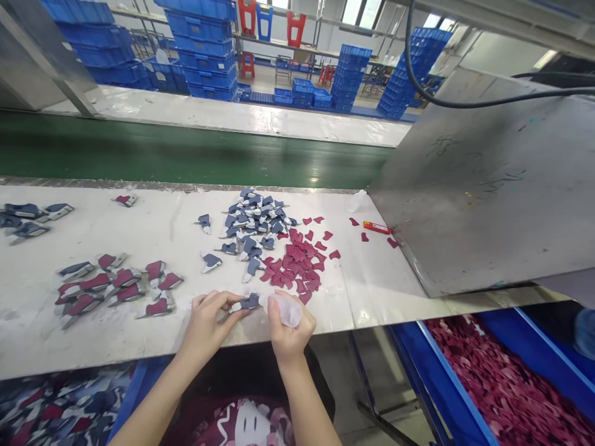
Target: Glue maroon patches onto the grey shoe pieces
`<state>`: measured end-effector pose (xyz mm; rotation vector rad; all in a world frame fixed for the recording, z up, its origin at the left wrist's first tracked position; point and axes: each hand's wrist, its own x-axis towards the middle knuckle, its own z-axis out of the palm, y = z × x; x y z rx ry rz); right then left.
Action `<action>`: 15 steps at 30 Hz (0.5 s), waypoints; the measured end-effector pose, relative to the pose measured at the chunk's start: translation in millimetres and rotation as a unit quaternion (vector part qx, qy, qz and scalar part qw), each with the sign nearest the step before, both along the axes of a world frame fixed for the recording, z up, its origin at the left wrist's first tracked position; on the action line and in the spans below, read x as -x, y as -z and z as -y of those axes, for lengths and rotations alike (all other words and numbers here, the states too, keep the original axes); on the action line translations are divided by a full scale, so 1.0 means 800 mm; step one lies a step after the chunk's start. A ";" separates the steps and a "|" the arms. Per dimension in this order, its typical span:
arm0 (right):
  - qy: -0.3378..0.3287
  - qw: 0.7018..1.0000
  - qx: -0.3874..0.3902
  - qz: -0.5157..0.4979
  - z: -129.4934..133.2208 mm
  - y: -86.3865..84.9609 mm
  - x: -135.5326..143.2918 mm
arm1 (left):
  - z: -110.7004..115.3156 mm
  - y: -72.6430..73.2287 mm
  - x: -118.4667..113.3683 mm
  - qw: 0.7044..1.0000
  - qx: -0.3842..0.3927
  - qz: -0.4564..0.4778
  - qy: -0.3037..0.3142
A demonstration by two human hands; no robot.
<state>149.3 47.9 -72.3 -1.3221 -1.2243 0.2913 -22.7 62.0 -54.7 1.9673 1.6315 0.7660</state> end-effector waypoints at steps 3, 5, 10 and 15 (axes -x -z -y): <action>0.000 1.000 0.000 -0.003 0.000 0.002 0.000 | 0.000 -0.002 0.000 1.000 0.007 0.003 -0.001; 0.003 1.000 0.000 -0.001 0.001 0.002 0.000 | 0.000 -0.003 0.000 1.000 0.010 0.007 -0.001; 0.010 1.000 -0.004 -0.006 0.001 0.001 0.001 | 0.000 -0.003 0.000 1.000 0.011 0.010 -0.005; 0.007 1.000 -0.017 -0.018 0.001 0.001 0.001 | 0.000 -0.002 0.000 1.000 0.009 0.009 -0.005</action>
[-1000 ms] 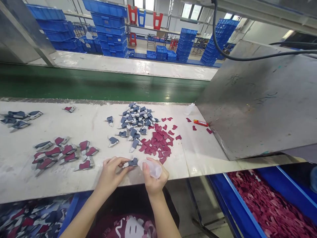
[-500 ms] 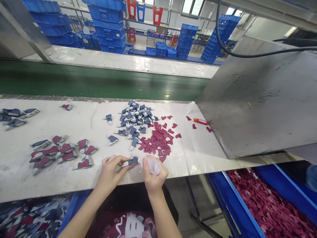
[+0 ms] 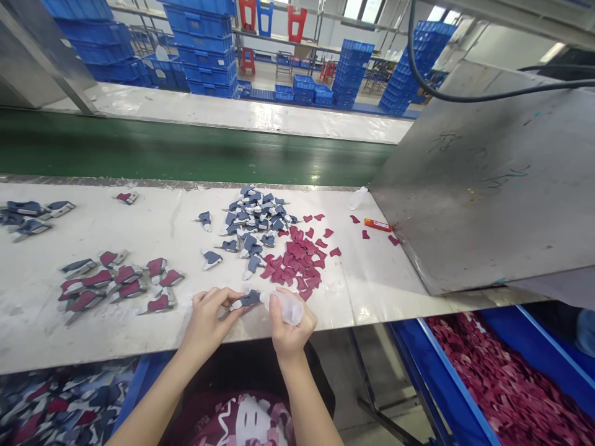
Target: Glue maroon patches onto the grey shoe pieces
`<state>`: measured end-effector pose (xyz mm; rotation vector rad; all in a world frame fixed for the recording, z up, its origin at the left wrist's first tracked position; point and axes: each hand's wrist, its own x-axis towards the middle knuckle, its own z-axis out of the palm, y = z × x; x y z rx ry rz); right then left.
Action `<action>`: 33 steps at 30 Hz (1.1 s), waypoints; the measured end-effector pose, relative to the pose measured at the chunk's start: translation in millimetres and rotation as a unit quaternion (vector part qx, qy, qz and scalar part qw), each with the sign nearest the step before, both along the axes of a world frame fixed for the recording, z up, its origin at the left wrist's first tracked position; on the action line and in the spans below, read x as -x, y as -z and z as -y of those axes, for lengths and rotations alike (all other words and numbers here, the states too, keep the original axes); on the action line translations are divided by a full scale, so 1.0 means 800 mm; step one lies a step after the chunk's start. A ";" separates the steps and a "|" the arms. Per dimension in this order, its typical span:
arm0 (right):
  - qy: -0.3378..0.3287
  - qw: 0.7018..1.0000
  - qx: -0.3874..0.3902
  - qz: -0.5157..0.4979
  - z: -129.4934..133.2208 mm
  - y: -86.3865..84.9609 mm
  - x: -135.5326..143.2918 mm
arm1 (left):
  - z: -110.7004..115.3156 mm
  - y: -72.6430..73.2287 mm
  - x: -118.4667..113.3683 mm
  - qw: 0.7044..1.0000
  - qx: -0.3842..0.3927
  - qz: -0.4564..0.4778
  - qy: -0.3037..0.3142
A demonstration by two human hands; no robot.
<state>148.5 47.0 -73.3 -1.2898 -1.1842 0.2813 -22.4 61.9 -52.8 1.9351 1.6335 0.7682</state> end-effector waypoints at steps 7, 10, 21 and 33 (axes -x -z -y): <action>0.010 1.000 0.010 0.013 0.000 0.001 0.000 | 0.001 -0.001 0.000 1.000 -0.006 -0.010 0.002; 0.028 0.999 0.003 0.022 0.001 0.001 0.000 | 0.001 -0.001 0.000 1.000 -0.006 -0.016 0.001; 0.046 0.999 -0.019 0.016 0.008 -0.002 0.000 | 0.001 0.003 -0.002 1.000 -0.010 -0.012 -0.011; 0.003 0.999 0.007 -0.036 0.006 -0.004 0.005 | 0.002 0.002 -0.003 1.000 -0.019 -0.011 -0.005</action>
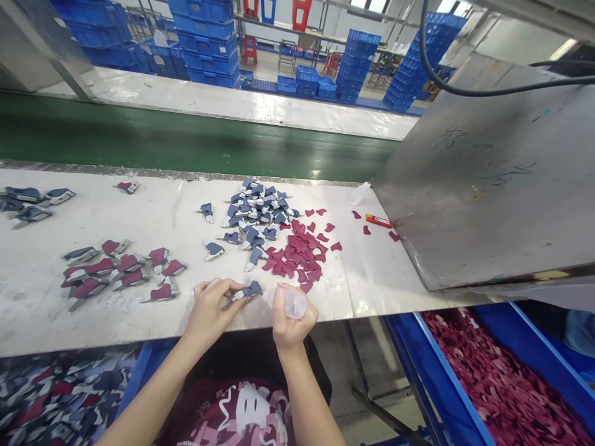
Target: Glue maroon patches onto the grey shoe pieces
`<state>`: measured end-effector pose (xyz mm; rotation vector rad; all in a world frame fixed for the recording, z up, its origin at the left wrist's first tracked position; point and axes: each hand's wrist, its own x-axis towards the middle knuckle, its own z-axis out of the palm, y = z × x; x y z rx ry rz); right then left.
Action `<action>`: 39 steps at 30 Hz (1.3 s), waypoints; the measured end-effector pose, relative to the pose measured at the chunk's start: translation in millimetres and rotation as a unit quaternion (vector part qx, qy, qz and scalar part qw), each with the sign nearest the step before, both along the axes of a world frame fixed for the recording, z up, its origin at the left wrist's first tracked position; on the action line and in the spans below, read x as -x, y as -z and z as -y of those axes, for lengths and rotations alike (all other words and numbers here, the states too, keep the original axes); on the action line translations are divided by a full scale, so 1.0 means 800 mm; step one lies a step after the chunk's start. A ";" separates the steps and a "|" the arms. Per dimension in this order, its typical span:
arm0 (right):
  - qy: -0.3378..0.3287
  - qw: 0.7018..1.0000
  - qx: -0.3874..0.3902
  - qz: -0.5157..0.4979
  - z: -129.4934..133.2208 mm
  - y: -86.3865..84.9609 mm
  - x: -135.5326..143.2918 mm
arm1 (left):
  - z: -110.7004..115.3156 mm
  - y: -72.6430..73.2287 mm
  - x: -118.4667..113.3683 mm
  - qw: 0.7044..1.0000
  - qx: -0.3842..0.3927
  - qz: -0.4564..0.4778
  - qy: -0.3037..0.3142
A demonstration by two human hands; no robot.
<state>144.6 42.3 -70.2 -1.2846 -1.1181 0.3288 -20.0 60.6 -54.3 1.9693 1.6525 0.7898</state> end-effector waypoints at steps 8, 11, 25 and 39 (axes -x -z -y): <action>-0.008 0.999 0.023 -0.022 -0.005 -0.006 0.009 | 0.001 -0.001 0.000 1.000 -0.001 0.001 0.008; -0.009 0.999 0.025 -0.026 -0.006 -0.004 0.009 | 0.001 -0.002 0.000 1.000 -0.001 -0.002 0.008; -0.048 0.998 0.027 -0.007 -0.006 -0.001 0.008 | 0.001 -0.002 0.001 1.000 -0.006 -0.003 0.010; -0.063 0.997 0.039 -0.031 -0.005 -0.005 0.005 | 0.001 -0.002 0.002 1.000 -0.001 -0.002 0.012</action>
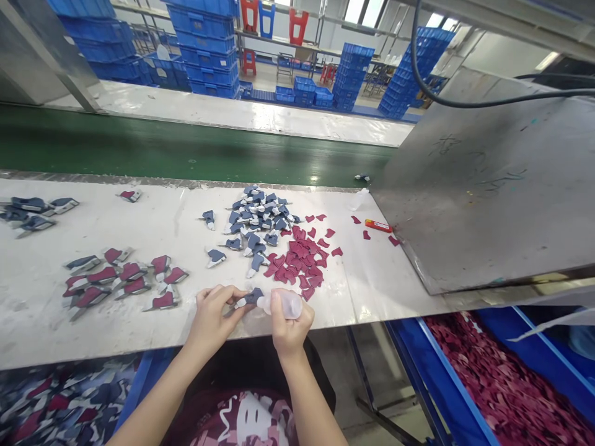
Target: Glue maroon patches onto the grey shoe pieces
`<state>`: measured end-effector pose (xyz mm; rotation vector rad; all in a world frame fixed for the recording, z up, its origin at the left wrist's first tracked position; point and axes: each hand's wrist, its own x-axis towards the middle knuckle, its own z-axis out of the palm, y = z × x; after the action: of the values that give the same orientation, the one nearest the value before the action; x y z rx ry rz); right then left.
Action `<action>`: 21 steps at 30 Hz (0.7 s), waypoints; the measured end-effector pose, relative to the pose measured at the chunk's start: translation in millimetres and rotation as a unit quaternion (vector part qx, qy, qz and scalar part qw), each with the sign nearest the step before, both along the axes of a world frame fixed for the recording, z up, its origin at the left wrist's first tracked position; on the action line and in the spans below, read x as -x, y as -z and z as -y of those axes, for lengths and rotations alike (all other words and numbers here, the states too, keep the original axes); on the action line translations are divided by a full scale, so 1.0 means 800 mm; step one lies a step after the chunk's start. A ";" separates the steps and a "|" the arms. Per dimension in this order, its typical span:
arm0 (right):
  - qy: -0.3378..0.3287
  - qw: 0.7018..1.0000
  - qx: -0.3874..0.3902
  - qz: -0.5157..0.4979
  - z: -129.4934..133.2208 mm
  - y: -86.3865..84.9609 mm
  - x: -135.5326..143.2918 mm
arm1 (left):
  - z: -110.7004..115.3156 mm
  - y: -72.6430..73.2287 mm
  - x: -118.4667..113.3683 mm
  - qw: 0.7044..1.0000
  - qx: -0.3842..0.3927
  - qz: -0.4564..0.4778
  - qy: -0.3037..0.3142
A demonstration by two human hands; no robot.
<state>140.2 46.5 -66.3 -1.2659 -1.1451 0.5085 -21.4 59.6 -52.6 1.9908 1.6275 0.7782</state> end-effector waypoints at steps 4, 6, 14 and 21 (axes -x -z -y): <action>0.068 0.996 0.002 -0.055 0.001 0.001 0.001 | -0.001 0.000 0.000 1.000 0.000 0.003 0.000; 0.138 0.986 -0.008 -0.096 0.000 0.000 -0.008 | -0.001 0.001 0.000 1.000 0.001 0.004 -0.003; 0.252 0.956 -0.013 -0.149 -0.028 -0.010 -0.130 | -0.002 0.001 0.003 1.000 -0.018 0.012 -0.012; 0.206 0.972 0.090 -0.069 -0.036 0.002 -0.167 | -0.004 0.003 0.006 0.999 -0.048 0.015 -0.009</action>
<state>273.4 75.1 -67.8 -1.5528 -0.7030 0.3861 -26.0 62.4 -54.7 2.0217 1.6211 0.9035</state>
